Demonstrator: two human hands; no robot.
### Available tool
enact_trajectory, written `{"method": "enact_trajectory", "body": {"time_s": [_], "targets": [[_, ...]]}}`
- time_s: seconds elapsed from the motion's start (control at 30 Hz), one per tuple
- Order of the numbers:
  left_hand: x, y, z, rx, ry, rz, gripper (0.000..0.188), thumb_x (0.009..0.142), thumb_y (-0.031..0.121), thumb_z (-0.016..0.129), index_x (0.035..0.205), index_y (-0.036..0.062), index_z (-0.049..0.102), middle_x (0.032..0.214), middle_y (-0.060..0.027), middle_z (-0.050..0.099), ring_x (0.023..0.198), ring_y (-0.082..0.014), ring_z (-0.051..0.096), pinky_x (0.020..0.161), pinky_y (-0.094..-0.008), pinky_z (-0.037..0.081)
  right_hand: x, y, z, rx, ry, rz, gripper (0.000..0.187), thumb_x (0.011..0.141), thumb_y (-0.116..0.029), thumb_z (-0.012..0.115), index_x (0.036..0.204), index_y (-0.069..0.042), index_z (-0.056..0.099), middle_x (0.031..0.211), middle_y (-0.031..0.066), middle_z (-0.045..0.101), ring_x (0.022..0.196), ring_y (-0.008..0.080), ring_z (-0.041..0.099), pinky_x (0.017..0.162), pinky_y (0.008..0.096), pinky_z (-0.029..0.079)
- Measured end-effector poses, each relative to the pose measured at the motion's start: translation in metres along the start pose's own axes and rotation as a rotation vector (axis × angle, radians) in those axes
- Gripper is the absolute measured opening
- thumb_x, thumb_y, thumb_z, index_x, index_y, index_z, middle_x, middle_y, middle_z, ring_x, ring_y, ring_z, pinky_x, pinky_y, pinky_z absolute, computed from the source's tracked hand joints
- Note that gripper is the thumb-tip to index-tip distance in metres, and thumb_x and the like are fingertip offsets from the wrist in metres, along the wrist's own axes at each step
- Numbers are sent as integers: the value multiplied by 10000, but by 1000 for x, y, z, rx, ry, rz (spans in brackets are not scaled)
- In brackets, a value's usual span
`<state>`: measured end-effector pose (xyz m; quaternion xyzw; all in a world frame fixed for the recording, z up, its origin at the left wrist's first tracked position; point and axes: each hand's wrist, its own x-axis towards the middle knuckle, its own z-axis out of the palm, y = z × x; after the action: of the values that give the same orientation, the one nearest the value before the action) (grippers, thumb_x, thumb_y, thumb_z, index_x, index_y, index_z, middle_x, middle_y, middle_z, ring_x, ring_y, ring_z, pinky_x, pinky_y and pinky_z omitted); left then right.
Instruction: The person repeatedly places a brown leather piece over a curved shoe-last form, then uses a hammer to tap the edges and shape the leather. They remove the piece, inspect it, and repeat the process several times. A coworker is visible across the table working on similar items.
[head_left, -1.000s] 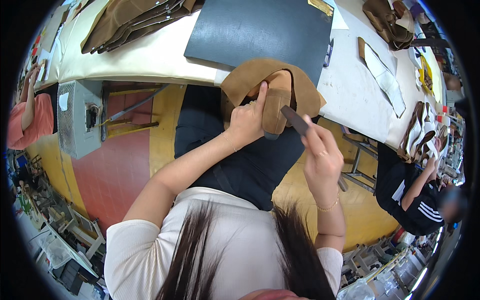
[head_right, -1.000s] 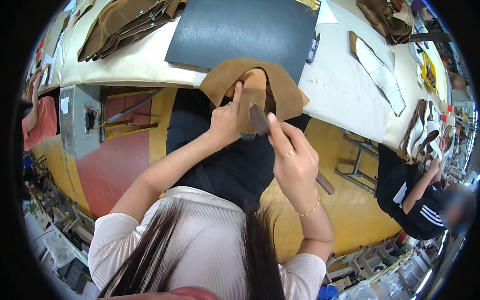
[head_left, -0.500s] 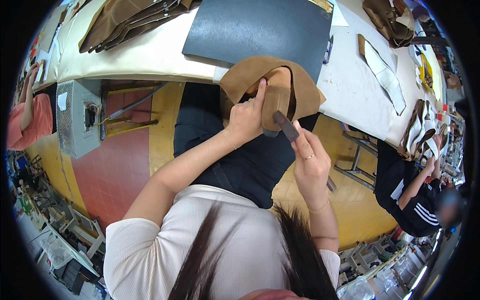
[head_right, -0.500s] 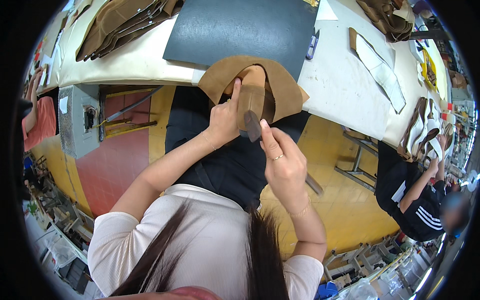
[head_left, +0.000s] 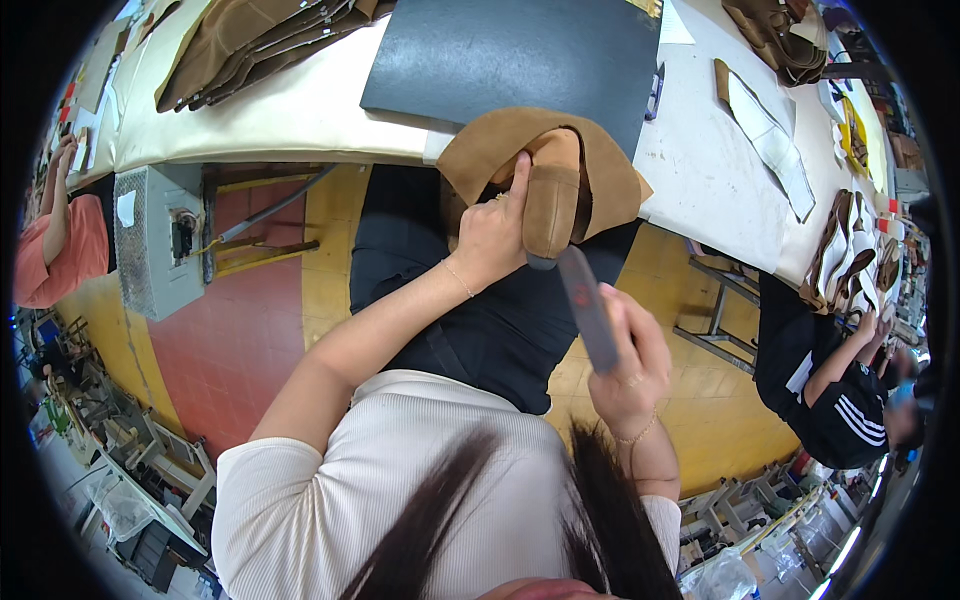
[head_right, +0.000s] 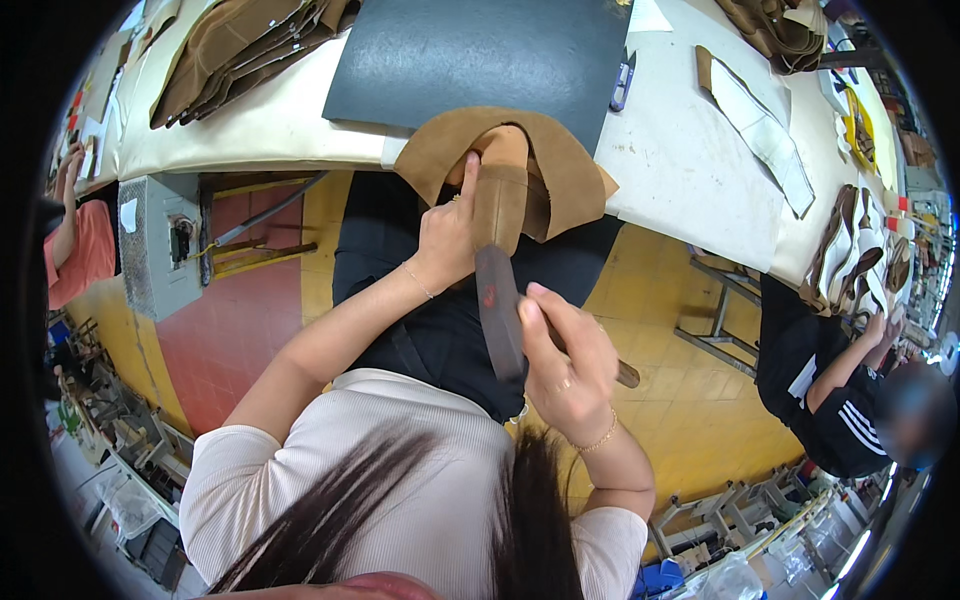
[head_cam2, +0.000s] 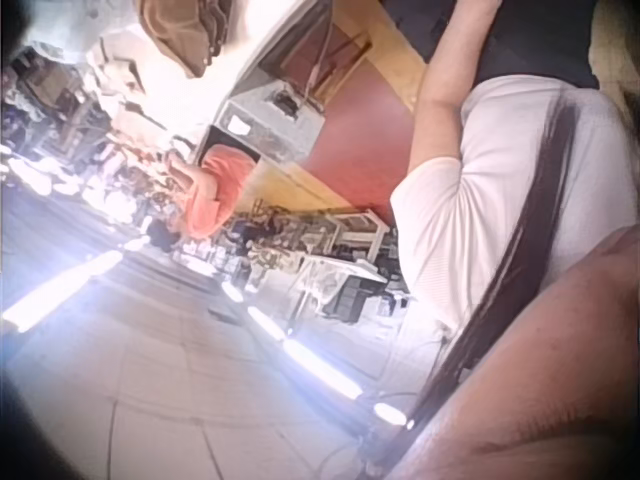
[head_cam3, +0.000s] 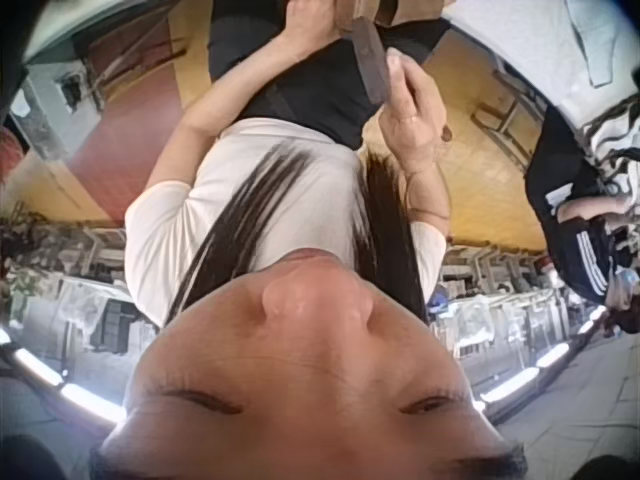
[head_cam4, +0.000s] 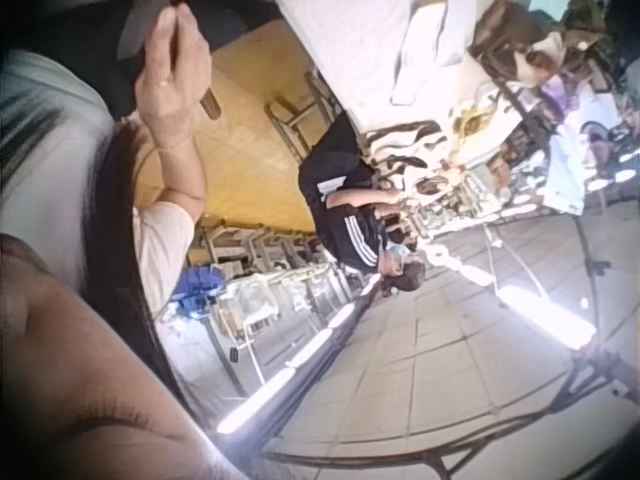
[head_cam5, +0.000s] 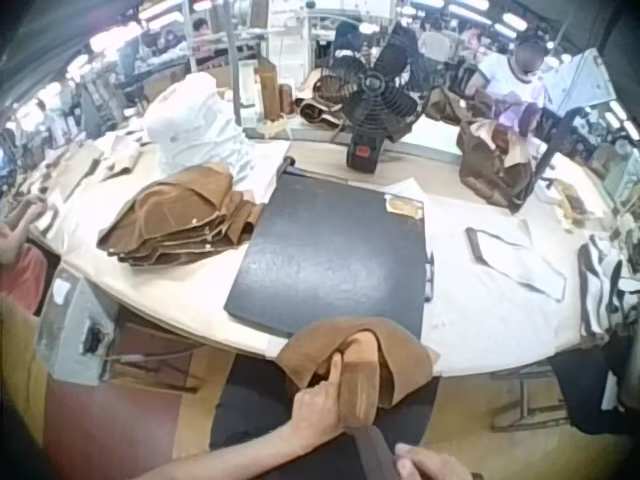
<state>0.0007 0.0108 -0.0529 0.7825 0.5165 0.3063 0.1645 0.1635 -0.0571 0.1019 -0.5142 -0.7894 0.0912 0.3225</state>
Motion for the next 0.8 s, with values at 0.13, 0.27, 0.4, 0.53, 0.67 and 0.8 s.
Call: {"method": "enact_trajectory", "body": {"time_s": [0.13, 0.27, 0.4, 0.53, 0.67, 0.8], "targets": [[3, 1, -1, -18, -28, -11, 1109, 637, 73, 734, 1533, -77, 99, 629, -110, 576, 536, -262, 612, 532, -355, 509, -10, 11, 11, -11, -62, -6, 386, 753, 65, 719, 1131, -7, 694, 1012, 139, 684, 754, 237, 659, 621, 301, 525], [-1, -3, 1, 12, -30, -22, 1106, 637, 72, 739, 1532, -78, 106, 633, -112, 582, 543, -261, 618, 529, -355, 509, -16, 3, 6, 38, -30, -52, 395, 743, 65, 693, 1124, -42, 703, 1010, 141, 681, 745, 235, 656, 611, 305, 524], [-2, 0, -4, -39, -58, -30, 1097, 644, 80, 740, 1530, -82, 113, 637, -112, 587, 547, -258, 620, 531, -350, 506, -23, 11, 9, 1, -144, -34, 377, 747, 53, 678, 1113, -35, 703, 1022, 158, 679, 773, 250, 669, 629, 313, 533], [1, 1, -2, -19, -30, -19, 1080, 657, 91, 734, 1530, -81, 121, 632, -107, 584, 547, -259, 619, 532, -348, 503, -20, 12, 7, 14, -39, -113, 394, 744, 51, 686, 1124, -51, 707, 1007, 146, 679, 735, 245, 659, 604, 316, 524], [4, 2, -2, -36, -18, 1, 1077, 662, 97, 733, 1530, -79, 121, 627, -105, 581, 543, -265, 615, 529, -349, 500, -9, 15, 3, -3, -72, -93, 386, 748, 43, 692, 1125, -36, 703, 998, 145, 679, 738, 242, 658, 604, 308, 525], [0, -1, 3, -23, -5, -22, 1087, 659, 99, 733, 1534, -72, 110, 627, -108, 580, 538, -268, 612, 526, -349, 499, 7, 10, 2, -9, -12, -99, 397, 759, 52, 686, 1145, -44, 702, 962, 131, 677, 715, 226, 650, 597, 302, 521]]}}
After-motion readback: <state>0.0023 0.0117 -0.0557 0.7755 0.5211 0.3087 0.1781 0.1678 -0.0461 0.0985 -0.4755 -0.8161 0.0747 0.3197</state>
